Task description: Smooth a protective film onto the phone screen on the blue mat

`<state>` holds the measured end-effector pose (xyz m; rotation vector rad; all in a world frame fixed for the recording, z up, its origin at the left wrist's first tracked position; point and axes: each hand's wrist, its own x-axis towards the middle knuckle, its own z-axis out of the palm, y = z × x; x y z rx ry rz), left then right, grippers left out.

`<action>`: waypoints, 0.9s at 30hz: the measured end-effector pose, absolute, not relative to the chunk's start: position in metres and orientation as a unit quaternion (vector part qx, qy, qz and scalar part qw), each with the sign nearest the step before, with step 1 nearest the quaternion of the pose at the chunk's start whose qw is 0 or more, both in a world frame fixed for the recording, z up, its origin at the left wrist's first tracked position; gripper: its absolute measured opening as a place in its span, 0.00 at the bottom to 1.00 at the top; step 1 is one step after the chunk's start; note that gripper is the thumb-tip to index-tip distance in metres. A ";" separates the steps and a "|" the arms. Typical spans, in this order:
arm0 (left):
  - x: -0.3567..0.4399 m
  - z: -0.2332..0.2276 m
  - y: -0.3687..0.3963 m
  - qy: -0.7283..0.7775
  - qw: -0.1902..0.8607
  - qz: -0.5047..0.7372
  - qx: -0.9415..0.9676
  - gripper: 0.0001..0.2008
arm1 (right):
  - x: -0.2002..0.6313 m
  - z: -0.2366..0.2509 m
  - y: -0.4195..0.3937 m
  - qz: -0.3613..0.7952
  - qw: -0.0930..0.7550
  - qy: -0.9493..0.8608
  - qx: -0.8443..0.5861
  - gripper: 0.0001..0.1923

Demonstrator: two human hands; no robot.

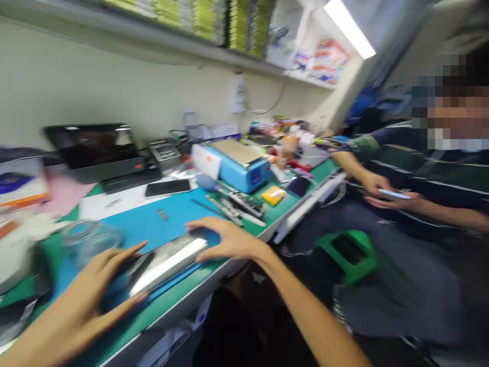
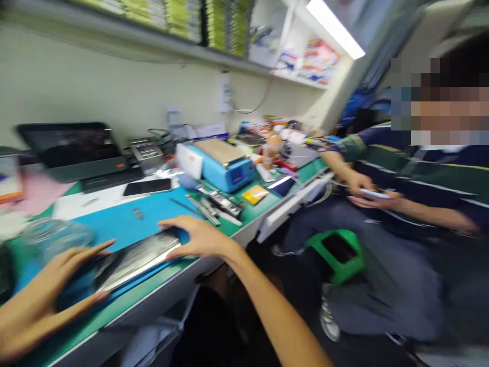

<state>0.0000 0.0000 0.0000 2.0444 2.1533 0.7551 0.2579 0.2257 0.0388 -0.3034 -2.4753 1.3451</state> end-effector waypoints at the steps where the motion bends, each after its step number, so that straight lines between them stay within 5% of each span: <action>1: -0.003 0.005 -0.010 0.701 0.074 0.233 0.670 0.33 | 0.258 0.038 0.227 0.479 0.158 -0.855 -0.117 0.41; 11: 0.000 0.034 -0.008 0.718 0.195 0.224 0.629 0.37 | 0.254 0.047 0.227 0.455 0.116 -0.866 -0.175 0.38; 27: -0.001 0.026 -0.014 0.729 0.171 0.249 0.614 0.36 | 0.251 0.049 0.232 0.463 0.108 -0.860 -0.186 0.38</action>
